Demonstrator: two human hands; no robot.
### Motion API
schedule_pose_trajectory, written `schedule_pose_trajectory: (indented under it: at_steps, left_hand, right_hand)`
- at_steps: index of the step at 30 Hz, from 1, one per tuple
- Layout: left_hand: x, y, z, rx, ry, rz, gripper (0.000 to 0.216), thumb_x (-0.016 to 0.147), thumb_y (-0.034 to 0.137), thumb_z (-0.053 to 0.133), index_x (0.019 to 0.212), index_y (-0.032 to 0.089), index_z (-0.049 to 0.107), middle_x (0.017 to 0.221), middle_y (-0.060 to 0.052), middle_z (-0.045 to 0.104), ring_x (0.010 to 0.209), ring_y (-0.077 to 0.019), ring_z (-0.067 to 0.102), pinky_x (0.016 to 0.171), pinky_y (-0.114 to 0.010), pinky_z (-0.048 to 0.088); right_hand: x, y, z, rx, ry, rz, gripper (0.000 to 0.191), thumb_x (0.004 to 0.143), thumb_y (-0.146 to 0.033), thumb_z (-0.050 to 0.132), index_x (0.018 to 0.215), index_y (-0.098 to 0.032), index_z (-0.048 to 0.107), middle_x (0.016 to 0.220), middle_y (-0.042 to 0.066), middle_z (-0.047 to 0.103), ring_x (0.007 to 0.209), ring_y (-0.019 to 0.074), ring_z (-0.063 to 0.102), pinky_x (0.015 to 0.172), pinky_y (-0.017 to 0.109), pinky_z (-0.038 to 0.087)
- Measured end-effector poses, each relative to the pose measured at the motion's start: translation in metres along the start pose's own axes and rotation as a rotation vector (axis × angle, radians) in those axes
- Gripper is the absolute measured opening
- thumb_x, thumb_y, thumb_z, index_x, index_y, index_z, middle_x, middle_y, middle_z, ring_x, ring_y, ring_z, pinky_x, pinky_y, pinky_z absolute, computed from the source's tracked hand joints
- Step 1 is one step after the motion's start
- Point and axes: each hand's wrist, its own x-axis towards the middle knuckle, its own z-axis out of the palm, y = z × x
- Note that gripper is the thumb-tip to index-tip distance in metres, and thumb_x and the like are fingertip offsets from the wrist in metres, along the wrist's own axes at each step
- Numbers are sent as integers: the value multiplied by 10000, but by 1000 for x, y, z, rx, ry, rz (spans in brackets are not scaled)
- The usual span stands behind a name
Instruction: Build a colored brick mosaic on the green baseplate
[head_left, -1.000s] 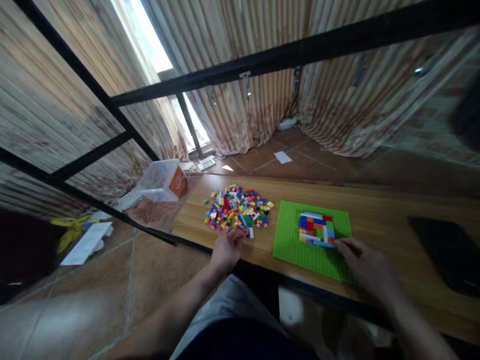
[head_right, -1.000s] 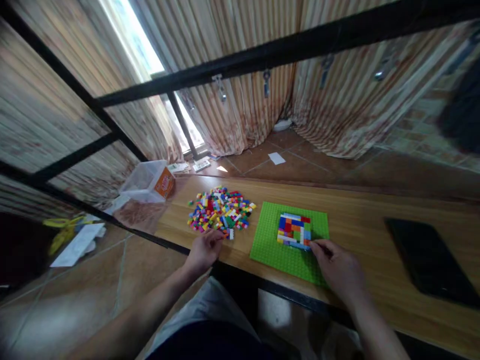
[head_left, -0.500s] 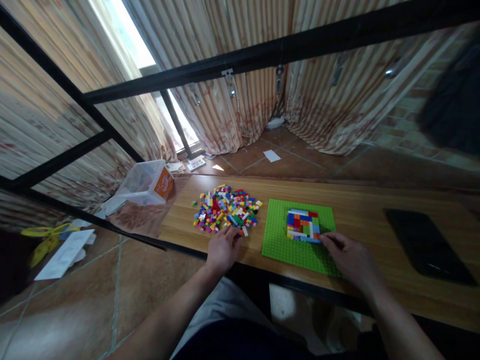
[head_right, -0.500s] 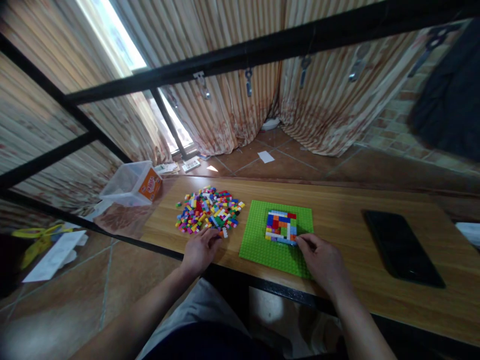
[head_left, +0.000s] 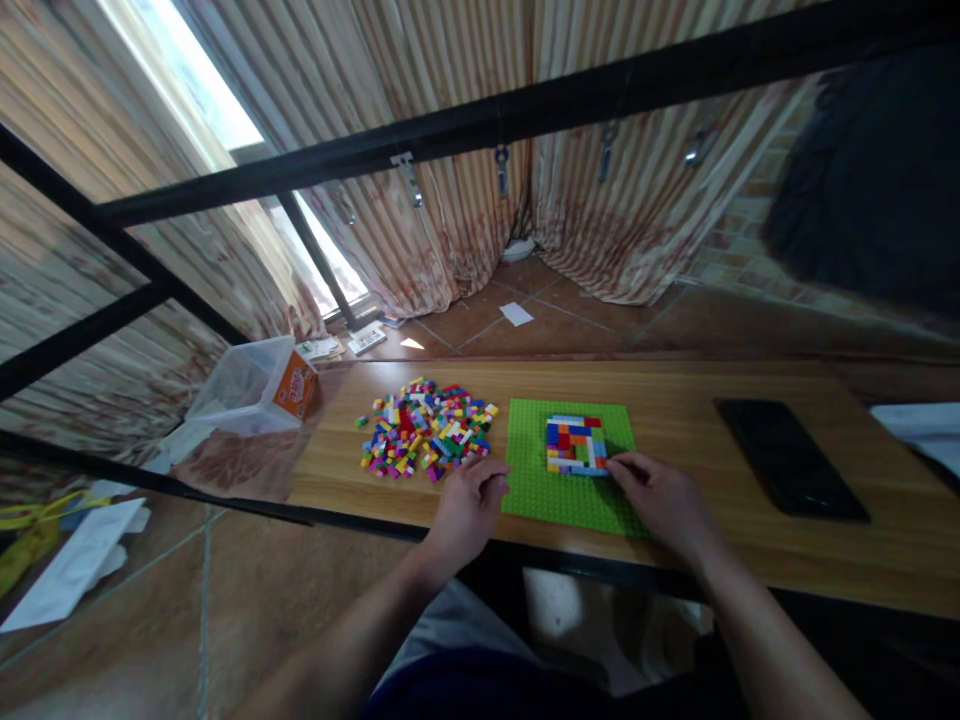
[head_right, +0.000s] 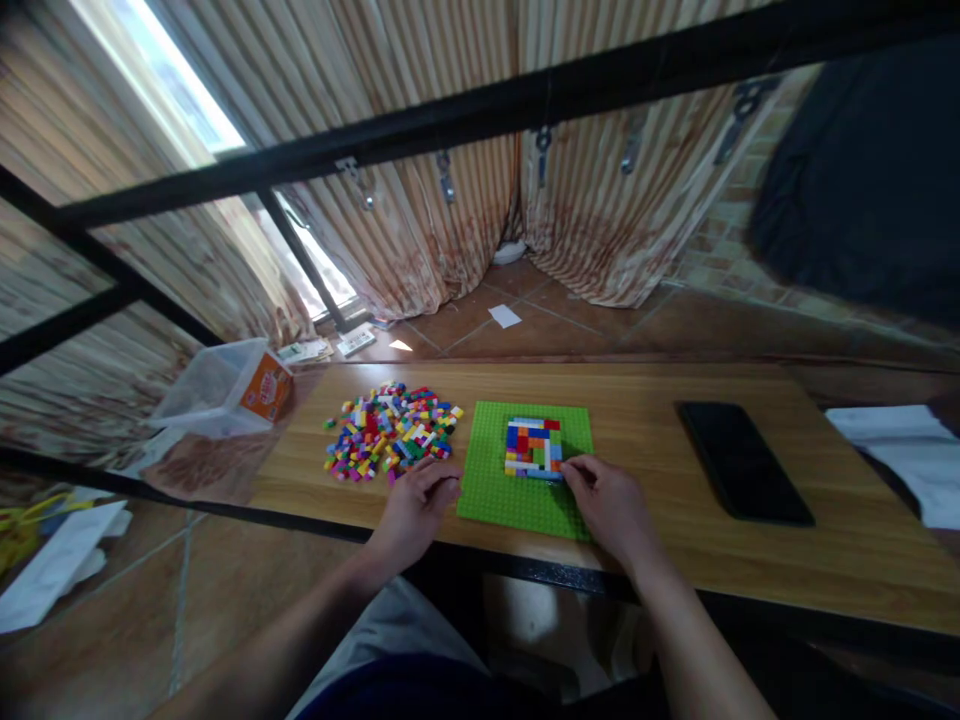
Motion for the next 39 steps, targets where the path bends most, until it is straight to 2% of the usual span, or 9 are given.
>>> schedule_pose_trajectory:
  at_steps: [8,15,25,34,39]
  left_hand:
    - [39,30,51,-87,-74,71,196,842,105,554,893,212,710,874,-10,695,799,-131,639,741,-242,486]
    - [55,32,77,51,-96,195,170,835,134,615,888,252,724,910,14,739,885,-156,656,930,-339,433]
    - [58,29,81,87,-88,199,128,828,173,656,853,261,744,891,9,738,881,-162,638,908,-368,408]
    - [56,29,83,77,-83,168,164,827,155,647,881,268,753,894,5,741,856,-163,630,870,-358,416]
    - [59,33,82,164,-110,160,163,841,191,626,878,285,754,899,2,735,878,-182,615,873,-378,412]
  right_hand:
    - [0,-3,-1,50,-1,-19,321,855,-457,477,839,-219,692,752,39,708,641,184,617,627,293,427]
    - [1,-3,-1,75,-18,-51,314,867,-437,469,842,-212,687,785,46,718,689,196,636,655,302,430]
    - [2,-5,-2,84,-37,-38,284,872,-414,478,851,-220,683,818,46,725,747,208,654,701,315,434]
    - [1,-7,-4,63,-34,-46,286,878,-408,471,848,-215,679,801,42,718,729,202,645,679,306,419]
    - [1,-5,-3,71,-29,-46,300,877,-424,467,854,-214,680,793,45,715,709,200,639,665,305,424]
